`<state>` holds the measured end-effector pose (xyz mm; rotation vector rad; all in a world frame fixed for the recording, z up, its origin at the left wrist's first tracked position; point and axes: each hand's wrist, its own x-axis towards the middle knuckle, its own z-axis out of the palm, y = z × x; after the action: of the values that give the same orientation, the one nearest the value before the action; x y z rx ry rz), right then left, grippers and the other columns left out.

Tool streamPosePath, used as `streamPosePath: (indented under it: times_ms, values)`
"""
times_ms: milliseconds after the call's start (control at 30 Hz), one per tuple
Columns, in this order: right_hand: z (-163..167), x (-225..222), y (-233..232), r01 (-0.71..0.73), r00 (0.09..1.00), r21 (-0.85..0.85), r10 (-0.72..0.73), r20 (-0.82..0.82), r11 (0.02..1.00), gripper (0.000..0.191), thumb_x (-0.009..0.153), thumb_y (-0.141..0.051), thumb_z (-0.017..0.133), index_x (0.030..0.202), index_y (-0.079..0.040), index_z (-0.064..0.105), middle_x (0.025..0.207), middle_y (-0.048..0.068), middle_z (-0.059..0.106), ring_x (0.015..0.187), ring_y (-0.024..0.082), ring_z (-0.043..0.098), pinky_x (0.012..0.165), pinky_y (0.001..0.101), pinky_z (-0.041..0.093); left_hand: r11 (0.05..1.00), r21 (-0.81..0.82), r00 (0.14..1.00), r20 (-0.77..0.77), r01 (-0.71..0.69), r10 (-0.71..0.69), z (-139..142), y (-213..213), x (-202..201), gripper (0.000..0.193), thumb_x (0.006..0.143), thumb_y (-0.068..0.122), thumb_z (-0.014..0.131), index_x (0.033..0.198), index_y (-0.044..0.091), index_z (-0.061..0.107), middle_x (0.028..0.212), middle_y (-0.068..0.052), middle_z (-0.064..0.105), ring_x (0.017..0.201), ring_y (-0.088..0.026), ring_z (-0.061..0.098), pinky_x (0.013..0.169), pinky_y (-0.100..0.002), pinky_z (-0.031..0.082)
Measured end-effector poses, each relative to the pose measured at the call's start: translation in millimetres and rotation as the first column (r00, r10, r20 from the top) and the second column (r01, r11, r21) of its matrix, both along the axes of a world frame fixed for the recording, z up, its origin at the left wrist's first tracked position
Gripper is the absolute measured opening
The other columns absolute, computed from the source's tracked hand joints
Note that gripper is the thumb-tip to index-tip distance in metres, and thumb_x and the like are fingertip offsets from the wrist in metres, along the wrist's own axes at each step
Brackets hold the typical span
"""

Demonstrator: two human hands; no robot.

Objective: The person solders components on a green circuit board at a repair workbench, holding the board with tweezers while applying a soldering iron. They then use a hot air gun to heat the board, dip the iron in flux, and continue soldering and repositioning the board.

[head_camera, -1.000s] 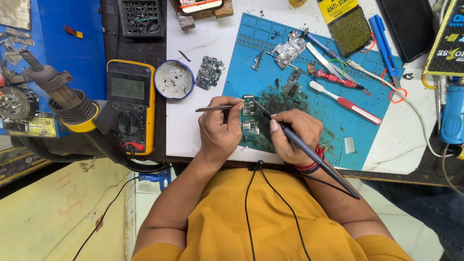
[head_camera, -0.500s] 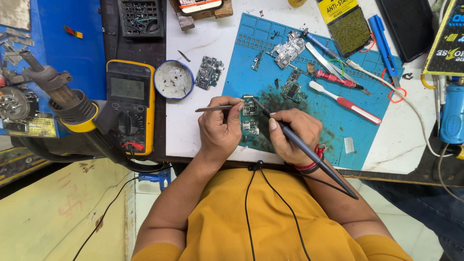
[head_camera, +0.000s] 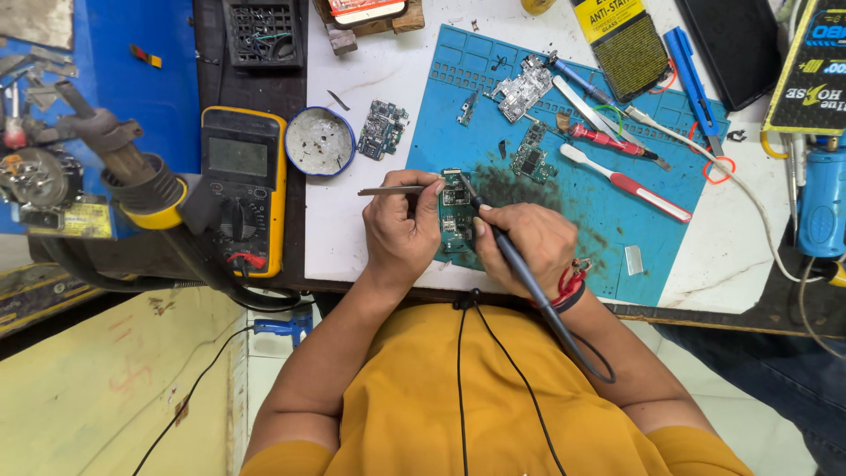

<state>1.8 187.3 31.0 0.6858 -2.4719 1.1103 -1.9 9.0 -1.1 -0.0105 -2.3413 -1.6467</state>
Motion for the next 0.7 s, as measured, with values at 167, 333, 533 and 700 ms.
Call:
streamPosePath:
  times_ms: [167,333,533,700]
  values:
    - [6,5,-2,0.007,0.999,0.051,-0.005,-0.034,0.999,0.016,0.088,-0.005,0.08,0.1,-0.001,0.071,0.082,0.013,0.071,0.07,0.029,0.07,0.064,0.0374,0.054,1.0,-0.015,1.0,-0.005,-0.01,0.01,4,0,2,0.009,0.101,0.009,0.071,0.103,0.003,0.064,0.085,-0.009,0.073,0.07,-0.018,0.073,0.065,-0.03,0.057]
    - [11,12,-2,0.015,0.998,0.076,-0.01,-0.055,0.997,0.016,0.086,-0.006,0.08,0.1,-0.002,0.073,0.082,0.013,0.072,0.07,0.028,0.071,0.064,0.0371,0.054,1.0,0.014,1.0,-0.016,-0.016,0.016,7,2,6,0.01,0.101,0.009,0.07,0.102,0.002,0.064,0.082,-0.008,0.072,0.067,-0.015,0.071,0.062,-0.029,0.056]
    - [15,21,-1,0.032,0.998,0.015,-0.031,-0.06,0.999,0.015,0.086,-0.005,0.079,0.099,-0.003,0.073,0.081,0.012,0.071,0.071,0.028,0.071,0.066,0.0367,0.056,0.993,0.11,0.998,-0.047,-0.046,0.051,7,1,13,0.01,0.102,0.008,0.069,0.103,0.0,0.063,0.079,-0.006,0.07,0.062,-0.009,0.065,0.056,-0.025,0.051]
    - [21,30,-4,0.077,0.992,0.031,-0.074,-0.102,0.997,0.014,0.094,-0.006,0.076,0.108,-0.005,0.073,0.09,0.013,0.075,0.077,0.028,0.072,0.07,0.0354,0.056,0.949,0.312,0.997,-0.052,-0.042,0.061,1,0,19,0.012,0.104,0.007,0.067,0.11,0.0,0.06,0.089,-0.005,0.07,0.067,-0.005,0.064,0.057,-0.021,0.055]
